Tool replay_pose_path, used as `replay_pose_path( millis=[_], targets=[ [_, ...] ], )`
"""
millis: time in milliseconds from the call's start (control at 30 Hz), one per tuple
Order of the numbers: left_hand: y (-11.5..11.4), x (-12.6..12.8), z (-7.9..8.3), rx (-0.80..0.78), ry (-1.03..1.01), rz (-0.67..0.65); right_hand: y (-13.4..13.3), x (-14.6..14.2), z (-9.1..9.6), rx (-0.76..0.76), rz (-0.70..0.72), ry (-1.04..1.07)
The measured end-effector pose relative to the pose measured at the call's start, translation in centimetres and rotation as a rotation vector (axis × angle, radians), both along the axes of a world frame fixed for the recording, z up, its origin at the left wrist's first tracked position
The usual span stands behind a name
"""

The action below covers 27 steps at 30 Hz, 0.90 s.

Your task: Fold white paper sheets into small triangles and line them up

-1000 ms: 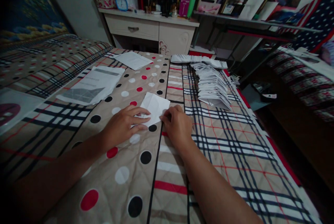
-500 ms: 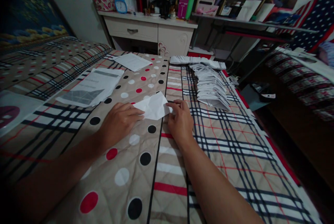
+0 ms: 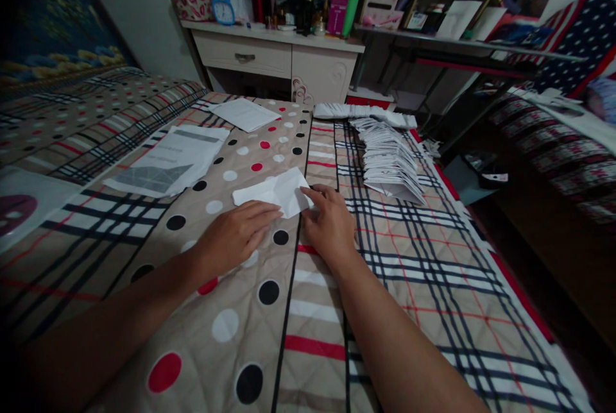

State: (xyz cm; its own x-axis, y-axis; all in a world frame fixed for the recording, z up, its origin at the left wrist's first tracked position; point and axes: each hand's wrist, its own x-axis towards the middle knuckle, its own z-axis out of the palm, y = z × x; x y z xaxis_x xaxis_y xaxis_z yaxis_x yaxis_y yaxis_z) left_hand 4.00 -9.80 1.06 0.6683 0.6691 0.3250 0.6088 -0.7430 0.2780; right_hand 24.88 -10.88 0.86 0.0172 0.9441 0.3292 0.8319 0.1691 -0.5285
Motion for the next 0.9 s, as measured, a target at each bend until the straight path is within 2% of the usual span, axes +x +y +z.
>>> replay_pose_path(
  millis=[100, 233, 300, 400, 567, 667, 767, 833, 900],
  targets=[
    [-0.2, 0.2, 0.2, -0.004, 0.054, 0.045, -0.1, 0.0, 0.1, -0.004, 0.019, -0.002],
    [-0.8, 0.7, 0.2, 0.008, 0.152, 0.096, -0.6, -0.6, 0.4, 0.11, 0.019, -0.095],
    [-1.1, 1.0, 0.3, 0.022, 0.177, 0.102, -1.0, -1.2, 0.6, 0.139, 0.092, -0.141],
    [-1.4, 1.2, 0.4, 0.023, 0.197, 0.14, -1.6, -2.0, 0.6, 0.062, 0.251, -0.148],
    [-1.3, 0.9, 1.0, 0.043, 0.266, 0.284, -1.9, -2.3, 0.3, 0.019, 0.286, -0.117],
    [-0.9, 0.5, 1.0, 0.099, 0.321, 0.38, -1.8, -1.9, 0.0, 0.048, 0.251, -0.095],
    [-0.5, 0.1, 0.6, 0.133, 0.323, 0.452, -1.3, -1.3, -0.5, 0.093, 0.125, -0.047],
    [-0.3, -0.1, 0.3, 0.14, 0.296, 0.452, -0.7, -1.0, -0.8, 0.086, 0.065, -0.013],
    [-0.1, -0.2, 0.2, 0.161, 0.259, 0.387, -0.3, -0.7, -0.9, 0.078, 0.038, 0.026]
  ],
)
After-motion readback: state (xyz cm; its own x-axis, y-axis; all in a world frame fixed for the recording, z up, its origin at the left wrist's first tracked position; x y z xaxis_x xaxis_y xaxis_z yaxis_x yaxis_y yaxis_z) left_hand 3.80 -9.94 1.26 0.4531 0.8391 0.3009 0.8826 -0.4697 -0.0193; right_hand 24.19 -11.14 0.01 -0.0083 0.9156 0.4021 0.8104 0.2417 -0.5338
